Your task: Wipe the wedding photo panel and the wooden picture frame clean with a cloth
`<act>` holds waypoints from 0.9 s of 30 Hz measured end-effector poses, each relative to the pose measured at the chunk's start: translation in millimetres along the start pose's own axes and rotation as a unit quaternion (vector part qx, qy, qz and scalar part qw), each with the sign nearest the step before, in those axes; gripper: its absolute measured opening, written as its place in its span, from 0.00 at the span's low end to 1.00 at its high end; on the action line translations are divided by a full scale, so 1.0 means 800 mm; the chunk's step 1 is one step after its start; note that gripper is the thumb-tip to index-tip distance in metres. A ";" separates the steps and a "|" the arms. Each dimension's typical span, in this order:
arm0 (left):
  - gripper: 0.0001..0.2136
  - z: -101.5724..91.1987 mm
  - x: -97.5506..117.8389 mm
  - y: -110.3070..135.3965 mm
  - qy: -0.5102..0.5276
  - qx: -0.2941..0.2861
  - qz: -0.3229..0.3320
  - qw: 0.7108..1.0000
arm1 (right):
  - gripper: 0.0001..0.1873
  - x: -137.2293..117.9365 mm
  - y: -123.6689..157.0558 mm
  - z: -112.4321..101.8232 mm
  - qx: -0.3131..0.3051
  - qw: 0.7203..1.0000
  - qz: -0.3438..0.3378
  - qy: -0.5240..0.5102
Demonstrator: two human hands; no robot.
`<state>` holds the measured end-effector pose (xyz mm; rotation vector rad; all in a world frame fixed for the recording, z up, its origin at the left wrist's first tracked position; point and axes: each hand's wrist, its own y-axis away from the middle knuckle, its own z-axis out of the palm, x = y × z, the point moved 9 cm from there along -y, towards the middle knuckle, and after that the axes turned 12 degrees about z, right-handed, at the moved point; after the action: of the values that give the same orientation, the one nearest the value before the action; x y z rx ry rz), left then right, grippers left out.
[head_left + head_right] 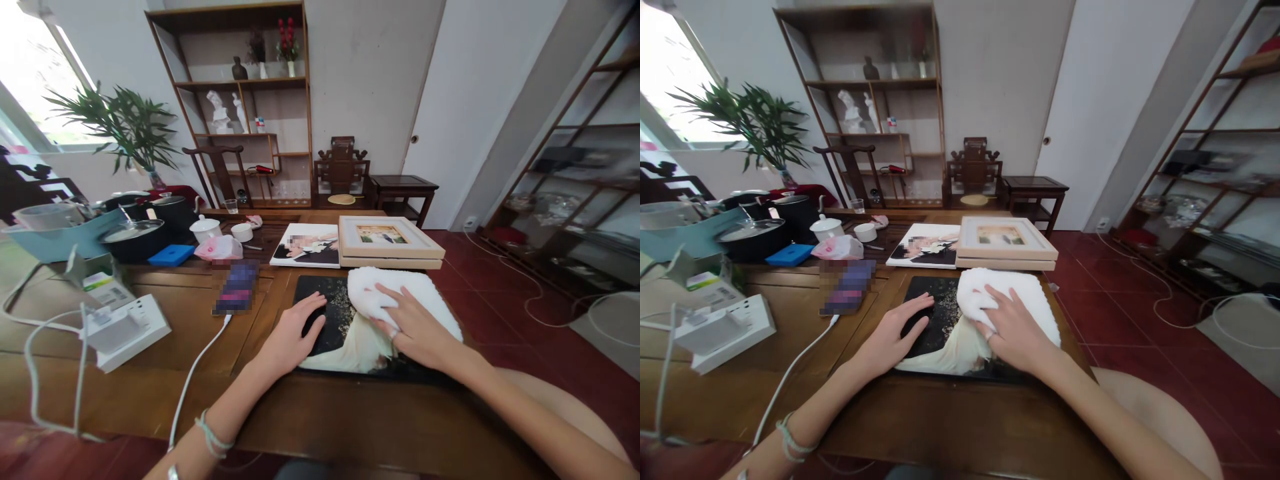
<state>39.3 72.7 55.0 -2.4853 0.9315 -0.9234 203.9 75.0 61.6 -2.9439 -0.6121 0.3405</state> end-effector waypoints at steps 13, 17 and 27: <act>0.21 -0.007 0.002 0.002 0.042 0.022 0.005 0.999 | 0.21 -0.119 0.060 -0.007 -0.127 0.965 -0.204 -0.101; 0.18 0.000 0.000 0.001 0.019 -0.006 -0.004 1.000 | 0.24 -0.086 0.087 -0.017 -0.130 0.971 -0.156 -0.124; 0.14 0.002 0.006 -0.002 -0.023 0.000 0.026 0.999 | 0.22 0.024 0.021 -0.009 -0.027 0.988 0.100 -0.116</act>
<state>43.8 70.7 56.4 -2.4585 0.9771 -0.8469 229.0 67.1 62.5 -3.0497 -0.3540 0.7043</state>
